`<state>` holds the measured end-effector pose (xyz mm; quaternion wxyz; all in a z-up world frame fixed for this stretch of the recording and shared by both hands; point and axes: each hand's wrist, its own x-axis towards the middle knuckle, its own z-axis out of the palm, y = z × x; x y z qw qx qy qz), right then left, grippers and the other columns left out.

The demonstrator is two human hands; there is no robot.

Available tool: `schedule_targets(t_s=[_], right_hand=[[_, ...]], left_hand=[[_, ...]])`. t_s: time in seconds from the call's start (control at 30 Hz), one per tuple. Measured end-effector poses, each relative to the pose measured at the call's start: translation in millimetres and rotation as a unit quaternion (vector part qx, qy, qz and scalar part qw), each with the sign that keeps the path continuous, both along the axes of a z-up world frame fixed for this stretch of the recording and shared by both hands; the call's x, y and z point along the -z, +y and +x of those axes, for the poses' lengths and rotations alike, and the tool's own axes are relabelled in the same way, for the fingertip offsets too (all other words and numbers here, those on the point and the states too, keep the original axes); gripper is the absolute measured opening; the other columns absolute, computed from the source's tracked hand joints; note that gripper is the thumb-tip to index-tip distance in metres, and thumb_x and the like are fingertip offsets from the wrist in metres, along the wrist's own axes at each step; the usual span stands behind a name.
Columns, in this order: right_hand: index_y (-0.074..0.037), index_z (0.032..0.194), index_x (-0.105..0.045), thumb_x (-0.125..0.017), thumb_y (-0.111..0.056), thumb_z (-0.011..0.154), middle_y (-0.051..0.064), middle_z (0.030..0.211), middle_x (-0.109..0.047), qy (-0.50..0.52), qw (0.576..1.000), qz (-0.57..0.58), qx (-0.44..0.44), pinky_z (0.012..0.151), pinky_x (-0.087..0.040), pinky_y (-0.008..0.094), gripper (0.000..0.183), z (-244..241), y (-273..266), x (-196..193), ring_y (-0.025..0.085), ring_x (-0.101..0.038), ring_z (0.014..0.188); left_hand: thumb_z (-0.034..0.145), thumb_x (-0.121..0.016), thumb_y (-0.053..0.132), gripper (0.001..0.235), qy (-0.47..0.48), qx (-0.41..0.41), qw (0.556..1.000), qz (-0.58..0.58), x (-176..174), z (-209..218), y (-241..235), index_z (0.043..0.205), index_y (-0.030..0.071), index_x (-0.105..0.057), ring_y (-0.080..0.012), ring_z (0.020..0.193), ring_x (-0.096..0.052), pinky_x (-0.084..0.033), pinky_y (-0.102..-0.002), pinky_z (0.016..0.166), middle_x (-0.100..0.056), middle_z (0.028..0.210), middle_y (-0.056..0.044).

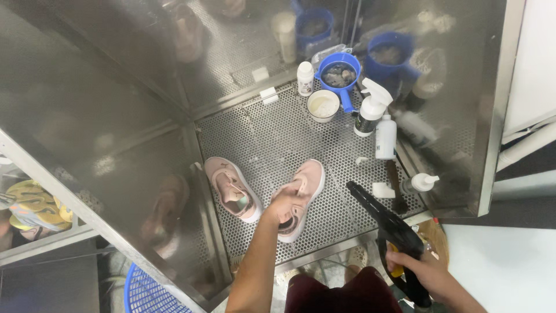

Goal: The person uses a handheld pressure washer to clean a pair of pink sneakers on a perforated metal work surface. They hold one shoe at a time, spraying the upper, sole, and interior while rotating the shoe to cover different areas. Cleaning supplies and containers are visible nearby.

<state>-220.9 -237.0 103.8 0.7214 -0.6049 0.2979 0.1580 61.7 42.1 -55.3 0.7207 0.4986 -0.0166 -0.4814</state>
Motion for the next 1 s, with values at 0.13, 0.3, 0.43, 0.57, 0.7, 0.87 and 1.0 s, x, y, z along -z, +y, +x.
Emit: schedule_targets(t_s=[0.13, 0.3, 0.43, 0.57, 0.7, 0.87, 1.0], right_hand=[[-0.003, 0.102, -0.064, -0.071, -0.024, 0.086, 0.009, 0.076, -0.066, 0.039, 0.998, -0.030, -0.037, 0.074, -0.050, 0.036, 0.027, -7.4, 4.2, 7.3, 0.020, -0.063, 0.075], [-0.007, 0.102, -0.066, -0.075, -0.028, 0.084, 0.007, 0.078, -0.069, 0.042, 0.994, -0.050, -0.085, 0.078, -0.051, 0.034, 0.030, -11.0, 10.1, 1.8, 0.018, -0.065, 0.079], [-0.006, 0.102, -0.067, -0.076, -0.030, 0.083, 0.008, 0.078, -0.070, 0.070, 0.991, -0.056, -0.100, 0.078, -0.054, 0.036, 0.032, -4.3, 12.6, 2.1, 0.020, -0.067, 0.078], [-0.005, 0.102, -0.067, -0.077, -0.030, 0.083, 0.008, 0.077, -0.070, 0.070, 0.991, -0.075, -0.091, 0.078, -0.053, 0.035, 0.033, -1.5, 13.7, 4.0, 0.020, -0.066, 0.078], [-0.003, 0.102, -0.066, -0.077, -0.027, 0.083, 0.009, 0.076, -0.069, 0.041, 0.997, -0.045, -0.052, 0.073, -0.052, 0.035, 0.033, 1.2, 13.9, 13.6, 0.020, -0.065, 0.074], [0.002, 0.090, -0.063, -0.074, -0.022, 0.088, 0.008, 0.071, -0.061, 0.084, 0.995, 0.055, 0.030, 0.066, -0.051, 0.038, 0.027, 8.2, 10.3, 23.2, 0.022, -0.060, 0.067], [0.000, 0.085, -0.062, -0.069, -0.018, 0.087, 0.007, 0.067, -0.055, 0.078, 0.989, 0.102, 0.068, 0.060, -0.048, 0.038, 0.019, 10.8, 8.1, 24.3, 0.021, -0.055, 0.062]], left_hand=[[0.085, -0.079, 0.004, 0.038, 0.029, -0.037, 0.997, 0.057, 0.1, 12.1, 9.5, 0.114, 0.004, -0.055, -0.0138, 0.076, -0.055, -0.043, -0.030, 0.059, -0.057, 0.093, -0.003], [0.078, -0.079, 0.014, 0.051, -0.025, -0.002, 0.991, 0.130, -29.6, 21.7, 25.6, 0.127, 0.004, -0.069, -0.0157, 0.094, -0.057, -0.048, -0.032, 0.081, -0.067, 0.103, -0.002], [0.076, -0.077, 0.011, 0.057, 0.023, -0.076, 0.983, 0.164, -37.6, 18.9, 26.5, 0.131, 0.005, -0.063, -0.0182, 0.099, -0.063, -0.052, -0.034, 0.085, -0.068, 0.106, -0.006], [0.079, -0.071, 0.003, 0.059, 0.078, -0.137, 0.981, 0.114, -7.8, 11.0, 27.0, 0.137, 0.006, -0.061, -0.0224, 0.098, -0.062, -0.050, -0.037, 0.083, -0.068, 0.105, -0.009], [0.081, -0.064, -0.005, 0.064, 0.057, -0.157, 0.985, 0.046, 58.4, -14.8, 1.6, 0.143, -0.001, -0.054, -0.0290, 0.114, -0.062, -0.050, -0.037, 0.094, -0.067, 0.124, -0.018], [0.076, -0.061, -0.007, 0.081, -0.057, -0.061, 0.991, 0.108, 65.1, -42.7, -46.1, 0.153, 0.002, -0.039, -0.0250, 0.141, -0.047, -0.042, -0.033, 0.110, -0.046, 0.156, -0.014], [0.081, -0.063, 0.000, 0.074, -0.012, -0.075, 0.982, 0.174, 9.2, -24.7, -64.8, 0.152, 0.002, -0.041, -0.0247, 0.139, -0.048, -0.043, -0.032, 0.108, -0.047, 0.155, -0.014]])
